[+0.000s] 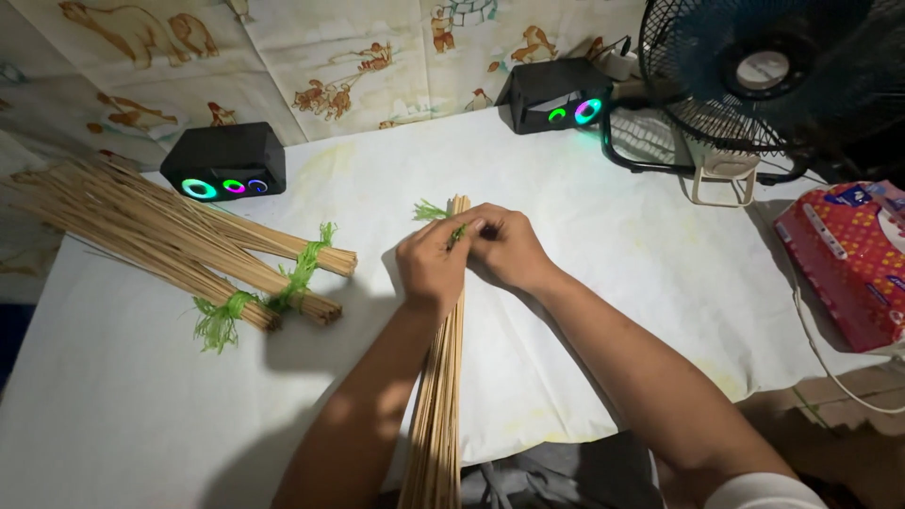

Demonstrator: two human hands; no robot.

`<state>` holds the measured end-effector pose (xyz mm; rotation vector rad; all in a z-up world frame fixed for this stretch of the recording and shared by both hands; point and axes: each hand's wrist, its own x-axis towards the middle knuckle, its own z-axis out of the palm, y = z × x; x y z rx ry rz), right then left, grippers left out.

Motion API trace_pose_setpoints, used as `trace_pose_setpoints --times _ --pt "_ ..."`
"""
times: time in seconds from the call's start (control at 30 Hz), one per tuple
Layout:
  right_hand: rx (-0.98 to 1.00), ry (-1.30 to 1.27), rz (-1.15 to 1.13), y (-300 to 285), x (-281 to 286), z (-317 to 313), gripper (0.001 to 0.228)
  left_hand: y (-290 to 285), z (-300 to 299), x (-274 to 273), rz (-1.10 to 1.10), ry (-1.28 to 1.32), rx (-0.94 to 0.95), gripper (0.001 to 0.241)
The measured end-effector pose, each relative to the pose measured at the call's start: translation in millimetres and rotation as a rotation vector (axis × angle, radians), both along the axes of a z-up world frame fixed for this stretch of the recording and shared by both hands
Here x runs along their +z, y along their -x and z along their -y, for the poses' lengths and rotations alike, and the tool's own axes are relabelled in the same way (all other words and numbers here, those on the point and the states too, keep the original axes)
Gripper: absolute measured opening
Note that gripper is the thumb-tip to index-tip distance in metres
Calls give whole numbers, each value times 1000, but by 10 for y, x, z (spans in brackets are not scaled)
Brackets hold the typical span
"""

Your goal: Gathering thin wooden sticks into bundles and securing them with green plastic string.

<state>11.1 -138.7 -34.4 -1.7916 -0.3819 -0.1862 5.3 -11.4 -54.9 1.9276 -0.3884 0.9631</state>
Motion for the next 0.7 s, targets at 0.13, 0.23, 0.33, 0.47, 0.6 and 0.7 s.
trace_pose_setpoints --times 0.13,0.23,0.33,0.47,0.6,0.7 --pt "-15 19 10 -69 -109 52 8 -6 -3 -34 -84 41 -24 7" --pt "-31 -22 -73 -153 -311 130 10 38 13 115 -218 46 4 28" --pt "2 -40 -109 -221 -432 149 14 58 -15 254 -510 11 -61 56" --pt "26 -42 -124 -148 -213 84 8 18 -31 182 -586 -63 -5 52" --pt "48 -177 -229 -141 -160 131 7 13 -146 301 -780 19 -136 65" --pt "94 -296 -249 -199 -166 72 10 33 -251 485 -899 90 -205 69"
